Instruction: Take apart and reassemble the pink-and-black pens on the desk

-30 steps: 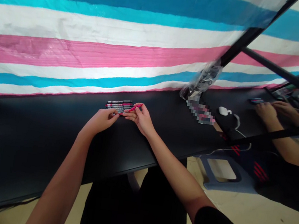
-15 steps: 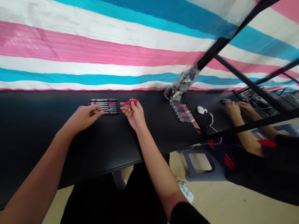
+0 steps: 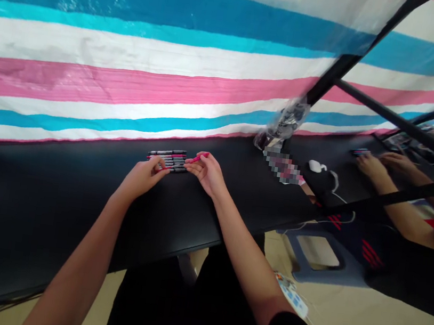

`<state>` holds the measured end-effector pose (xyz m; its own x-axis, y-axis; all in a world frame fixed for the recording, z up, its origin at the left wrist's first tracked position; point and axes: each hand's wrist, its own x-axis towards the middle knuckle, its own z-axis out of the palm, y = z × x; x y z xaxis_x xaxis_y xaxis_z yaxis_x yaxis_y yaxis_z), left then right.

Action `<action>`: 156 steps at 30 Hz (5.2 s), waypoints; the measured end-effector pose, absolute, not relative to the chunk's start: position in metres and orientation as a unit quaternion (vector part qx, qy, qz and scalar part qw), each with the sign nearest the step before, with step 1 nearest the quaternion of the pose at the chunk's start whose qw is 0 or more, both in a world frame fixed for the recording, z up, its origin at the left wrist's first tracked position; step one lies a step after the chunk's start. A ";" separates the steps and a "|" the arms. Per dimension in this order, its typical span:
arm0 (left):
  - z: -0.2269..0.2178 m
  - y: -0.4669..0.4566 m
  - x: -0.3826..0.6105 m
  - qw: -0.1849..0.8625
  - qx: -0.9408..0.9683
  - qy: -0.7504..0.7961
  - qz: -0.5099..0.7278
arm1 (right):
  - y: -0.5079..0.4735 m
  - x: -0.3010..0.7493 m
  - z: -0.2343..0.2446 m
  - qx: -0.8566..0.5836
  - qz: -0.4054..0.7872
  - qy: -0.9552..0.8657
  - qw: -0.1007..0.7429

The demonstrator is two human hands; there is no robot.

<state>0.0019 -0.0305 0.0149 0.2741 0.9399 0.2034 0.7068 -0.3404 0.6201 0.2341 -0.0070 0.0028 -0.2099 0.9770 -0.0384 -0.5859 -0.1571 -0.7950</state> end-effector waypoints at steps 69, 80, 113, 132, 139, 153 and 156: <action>0.020 -0.032 0.006 0.227 0.749 0.497 0.374 | -0.012 0.220 -0.003 -0.319 0.639 -0.356 0.602; 0.015 -0.031 0.009 0.260 0.730 0.495 0.393 | -0.016 0.217 -0.003 -0.309 0.651 -0.373 0.584; 0.027 -0.033 -0.011 0.437 0.692 0.495 0.292 | -0.020 0.218 -0.017 -0.408 0.467 -0.651 0.438; 0.027 -0.028 -0.014 0.314 0.720 0.523 0.332 | -0.009 0.231 -0.014 -0.416 0.474 -0.657 0.413; 0.016 -0.029 -0.004 0.288 0.731 0.517 0.341 | -0.005 0.234 -0.020 -0.460 0.419 -0.681 0.387; 0.020 -0.034 0.003 0.231 0.744 0.511 0.363 | -0.004 0.237 -0.018 -0.454 0.496 -0.633 0.383; 0.023 -0.035 0.007 0.186 0.767 0.483 0.378 | -0.004 0.235 -0.019 -0.435 0.582 -0.572 0.380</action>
<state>0.0071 -0.0351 0.0227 0.2470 0.8828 0.3997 0.6010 -0.4631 0.6514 0.2354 -0.0037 -0.0187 -0.3328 0.9403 -0.0709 0.0542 -0.0560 -0.9970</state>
